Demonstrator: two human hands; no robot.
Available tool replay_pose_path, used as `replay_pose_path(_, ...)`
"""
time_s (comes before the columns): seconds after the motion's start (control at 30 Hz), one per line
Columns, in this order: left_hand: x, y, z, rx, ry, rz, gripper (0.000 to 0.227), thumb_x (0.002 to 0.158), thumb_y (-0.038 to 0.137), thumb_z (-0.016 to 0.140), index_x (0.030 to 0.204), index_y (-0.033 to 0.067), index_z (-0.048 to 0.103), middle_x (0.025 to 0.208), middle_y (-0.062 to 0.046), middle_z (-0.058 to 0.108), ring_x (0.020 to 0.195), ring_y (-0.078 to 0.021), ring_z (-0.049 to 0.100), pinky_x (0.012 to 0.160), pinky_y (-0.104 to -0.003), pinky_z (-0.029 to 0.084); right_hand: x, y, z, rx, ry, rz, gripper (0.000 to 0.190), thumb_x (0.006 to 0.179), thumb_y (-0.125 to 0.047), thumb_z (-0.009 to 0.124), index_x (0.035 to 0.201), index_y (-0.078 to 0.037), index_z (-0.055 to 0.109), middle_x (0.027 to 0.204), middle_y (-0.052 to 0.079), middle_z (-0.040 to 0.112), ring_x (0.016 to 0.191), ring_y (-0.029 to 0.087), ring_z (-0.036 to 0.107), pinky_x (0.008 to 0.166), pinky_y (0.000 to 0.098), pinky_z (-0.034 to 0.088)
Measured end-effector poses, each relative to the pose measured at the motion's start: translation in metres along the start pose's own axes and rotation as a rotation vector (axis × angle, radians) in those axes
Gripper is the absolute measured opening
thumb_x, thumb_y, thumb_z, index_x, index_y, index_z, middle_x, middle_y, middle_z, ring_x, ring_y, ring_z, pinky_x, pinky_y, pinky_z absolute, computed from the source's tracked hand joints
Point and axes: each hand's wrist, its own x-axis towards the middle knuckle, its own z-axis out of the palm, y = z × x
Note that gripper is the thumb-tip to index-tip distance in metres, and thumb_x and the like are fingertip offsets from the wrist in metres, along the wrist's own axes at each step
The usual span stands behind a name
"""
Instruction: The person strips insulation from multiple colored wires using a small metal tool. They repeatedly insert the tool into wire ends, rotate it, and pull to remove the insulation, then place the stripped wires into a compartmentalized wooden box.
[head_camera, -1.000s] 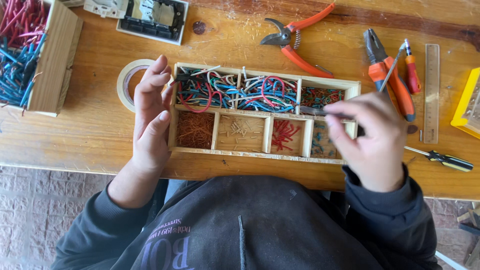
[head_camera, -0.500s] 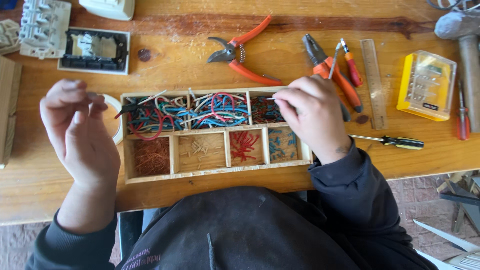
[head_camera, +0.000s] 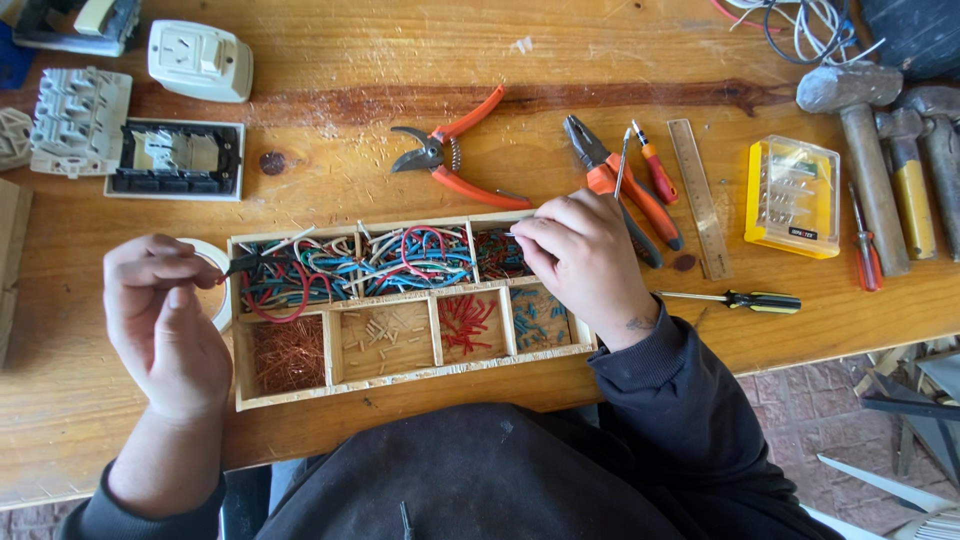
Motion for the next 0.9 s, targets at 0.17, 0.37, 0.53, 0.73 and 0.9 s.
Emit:
replay_pose_path(0.17, 0.0, 0.0, 0.001, 0.012, -0.014, -0.002, 0.025, 0.115, 0.025, 0.054, 0.117, 0.0002, 0.057, 0.124, -0.015, 0.049, 0.106, -0.024, 0.055, 0.096, -0.033, 0.05, -0.001, 0.0, 0.001, -0.069, -0.018, -0.013, 0.009, 0.098, -0.01, 0.086, 0.099, -0.016, 0.079, 0.097, -0.001, 0.07, 0.089, 0.024, 0.059, 0.087, 0.0408, 0.047)
replay_pose_path(0.37, -0.001, -0.001, 0.002, 0.015, -0.025, 0.018, 0.027, 0.116, 0.027, 0.055, 0.116, 0.0005, 0.058, 0.122, -0.015, 0.05, 0.105, -0.0231, 0.055, 0.095, -0.032, 0.05, -0.001, -0.002, 0.0, -0.111, -0.044, -0.018, 0.011, 0.099, -0.008, 0.083, 0.098, -0.016, 0.076, 0.098, -0.001, 0.067, 0.088, 0.024, 0.058, 0.087, 0.0408, 0.047)
replay_pose_path(0.53, -0.001, -0.003, 0.002, 0.02, -0.025, 0.024, 0.027, 0.116, 0.027, 0.055, 0.116, 0.0002, 0.059, 0.125, -0.015, 0.049, 0.106, -0.023, 0.055, 0.095, -0.031, 0.05, 0.001, -0.005, -0.002, -0.112, -0.03, -0.029, 0.01, 0.103, -0.008, 0.079, 0.098, -0.015, 0.073, 0.098, -0.001, 0.069, 0.087, 0.025, 0.058, 0.086, 0.0409, 0.046)
replay_pose_path(0.73, -0.002, 0.001, 0.003, 0.071, -0.009, 0.059, 0.025, 0.114, 0.024, 0.053, 0.112, 0.0002, 0.059, 0.123, -0.017, 0.05, 0.111, -0.0254, 0.057, 0.098, -0.033, 0.051, 0.0, -0.005, -0.007, 0.025, 0.035, -0.009, 0.007, 0.102, -0.005, 0.079, 0.099, -0.009, 0.075, 0.097, 0.005, 0.071, 0.085, 0.026, 0.06, 0.084, 0.0416, 0.049)
replay_pose_path(0.9, 0.007, 0.018, 0.006, 0.299, -0.066, 0.173, 0.036, 0.118, 0.031, 0.049, 0.108, -0.0002, 0.064, 0.12, -0.019, 0.056, 0.114, -0.0301, 0.058, 0.11, -0.042, 0.047, 0.0, -0.024, -0.022, 0.223, 0.061, 0.061, 0.004, 0.103, -0.003, 0.078, 0.101, -0.004, 0.075, 0.098, 0.009, 0.073, 0.087, 0.028, 0.063, 0.088, 0.0435, 0.051)
